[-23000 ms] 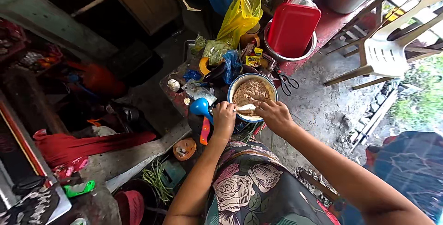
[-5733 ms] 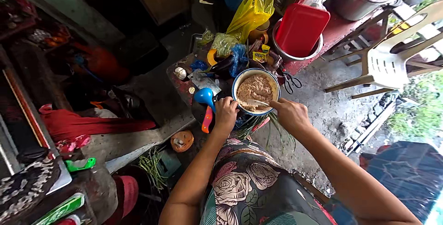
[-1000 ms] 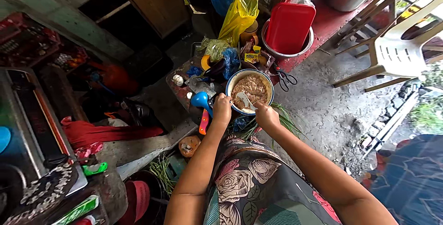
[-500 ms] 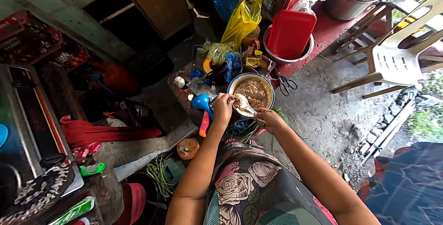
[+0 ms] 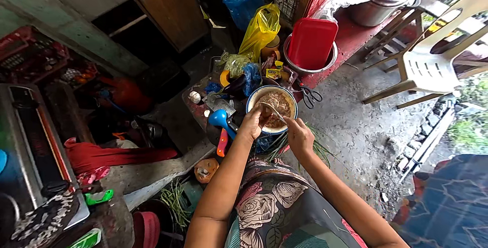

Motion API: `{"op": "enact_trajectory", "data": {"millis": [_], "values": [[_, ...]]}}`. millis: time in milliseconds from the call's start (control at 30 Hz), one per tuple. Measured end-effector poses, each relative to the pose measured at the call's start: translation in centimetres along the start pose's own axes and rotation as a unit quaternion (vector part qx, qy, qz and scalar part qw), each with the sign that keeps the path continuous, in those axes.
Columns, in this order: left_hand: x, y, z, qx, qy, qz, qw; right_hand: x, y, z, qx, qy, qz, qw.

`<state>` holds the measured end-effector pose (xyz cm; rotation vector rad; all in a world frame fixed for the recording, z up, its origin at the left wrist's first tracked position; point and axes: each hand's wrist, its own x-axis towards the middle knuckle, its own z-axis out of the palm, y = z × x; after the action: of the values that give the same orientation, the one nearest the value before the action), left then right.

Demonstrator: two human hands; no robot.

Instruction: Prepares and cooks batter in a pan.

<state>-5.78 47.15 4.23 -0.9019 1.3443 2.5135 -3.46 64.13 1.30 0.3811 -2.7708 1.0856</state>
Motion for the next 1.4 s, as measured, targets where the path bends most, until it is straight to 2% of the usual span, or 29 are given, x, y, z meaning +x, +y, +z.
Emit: {"op": "enact_trajectory", "data": {"millis": [67,200,267,300,367,400,533,600,733,833,1000,1200,1300,1400], "values": [[0.1,-0.2,0.2,0.006,-0.009,0.01,1.0,-0.2,0.1,0.1,-0.018,0.06,-0.035,0.997],[0.2,-0.6,0.6,0.022,-0.009,0.035,0.999,-0.3,-0.1,-0.9,0.016,0.086,-0.01,0.996],[0.3,-0.9,0.5,0.086,-0.001,0.07,0.994,-0.1,-0.3,-2.1,0.03,0.043,0.051,0.997],[0.4,-1.1,0.3,0.147,-0.003,0.103,0.984,0.2,-0.5,-3.0,0.038,-0.016,0.101,0.994],[0.5,-1.1,0.0,0.301,-0.01,0.179,0.937,1.2,-0.4,-4.0,0.064,-0.148,0.199,0.967],[0.4,-1.0,0.1,0.366,-0.012,0.217,0.905,1.4,-0.1,-4.1,0.091,-0.184,0.226,0.952],[0.3,-1.6,0.2,0.529,-0.037,0.338,0.777,1.2,0.4,-3.8,0.171,-0.202,0.261,0.928],[0.5,-2.1,0.0,0.565,-0.033,0.366,0.739,1.2,0.2,-4.2,0.174,-0.204,0.267,0.926],[0.2,-1.9,0.3,0.571,-0.033,0.346,0.743,1.0,0.3,-4.8,0.173,-0.205,0.27,0.925],[0.0,-2.5,0.5,0.566,-0.019,0.393,0.724,1.1,0.0,-5.1,0.152,-0.217,0.259,0.929],[-0.2,-2.7,0.9,0.588,0.006,0.42,0.691,0.9,0.4,-5.2,0.146,-0.228,0.248,0.93],[-1.0,-2.9,1.7,0.684,-0.023,0.318,0.657,0.7,0.9,-5.0,0.155,-0.25,0.247,0.923],[-0.9,-3.2,2.0,0.698,-0.023,0.303,0.648,0.5,1.6,-4.6,0.206,-0.269,0.269,0.902],[-0.8,-3.2,1.6,0.68,-0.038,0.335,0.652,0.1,2.2,-4.3,0.317,-0.289,0.332,0.84]]}}
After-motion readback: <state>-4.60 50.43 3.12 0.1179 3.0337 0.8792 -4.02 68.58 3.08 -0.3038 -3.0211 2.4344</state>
